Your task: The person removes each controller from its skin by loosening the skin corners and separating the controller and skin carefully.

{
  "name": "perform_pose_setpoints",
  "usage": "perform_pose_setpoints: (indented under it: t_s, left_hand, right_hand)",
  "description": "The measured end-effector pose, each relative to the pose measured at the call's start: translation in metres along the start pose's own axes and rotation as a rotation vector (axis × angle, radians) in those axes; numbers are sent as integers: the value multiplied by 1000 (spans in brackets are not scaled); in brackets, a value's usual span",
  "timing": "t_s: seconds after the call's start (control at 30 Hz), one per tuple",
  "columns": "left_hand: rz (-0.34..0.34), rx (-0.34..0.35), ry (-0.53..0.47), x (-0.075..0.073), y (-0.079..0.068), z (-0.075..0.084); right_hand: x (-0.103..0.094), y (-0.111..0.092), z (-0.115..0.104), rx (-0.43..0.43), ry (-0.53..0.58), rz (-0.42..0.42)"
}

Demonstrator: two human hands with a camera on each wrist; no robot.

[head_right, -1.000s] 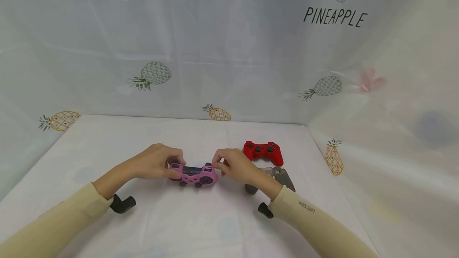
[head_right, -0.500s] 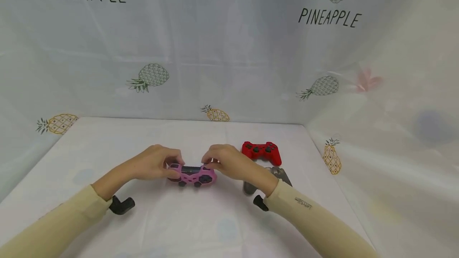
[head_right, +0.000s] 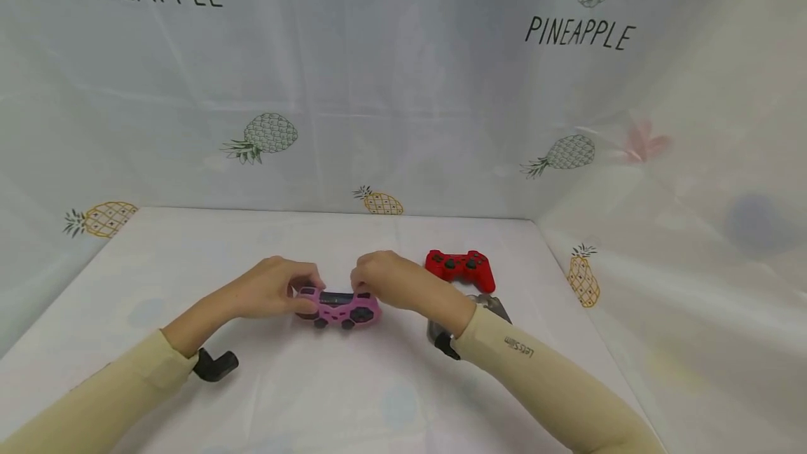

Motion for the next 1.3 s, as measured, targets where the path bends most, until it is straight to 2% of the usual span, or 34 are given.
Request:
perform_pose_setpoints:
  t_s: [0.2,0.4,0.67,1.07,1.3]
  left_hand:
    - [3,-5,-6,-1,-1,1]
    - [2,-5,-15,0,-1,3]
    - [14,19,4,-1,-2,1]
    - [-5,-23,5,-3,3,-3]
    - [9,-20,-13,-2,6,-6]
  right_hand:
    - [4,0,-3,-48,-100,-47]
    - [6,-6,2,-30,-73,-57]
    - [2,-24,7,-36,-7,20]
    - [10,-52,21,-91,60,114]
    - [19,-58,27,-96,94,251]
Point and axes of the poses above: each hand's wrist, its own y-axis towards the middle knuckle, its own x-axis out of the palm, z = x × y, the point moved 3 cm from there along y, towards the middle knuckle, and after that the axes turned 10 degrees about z, right-handed, at the moved point
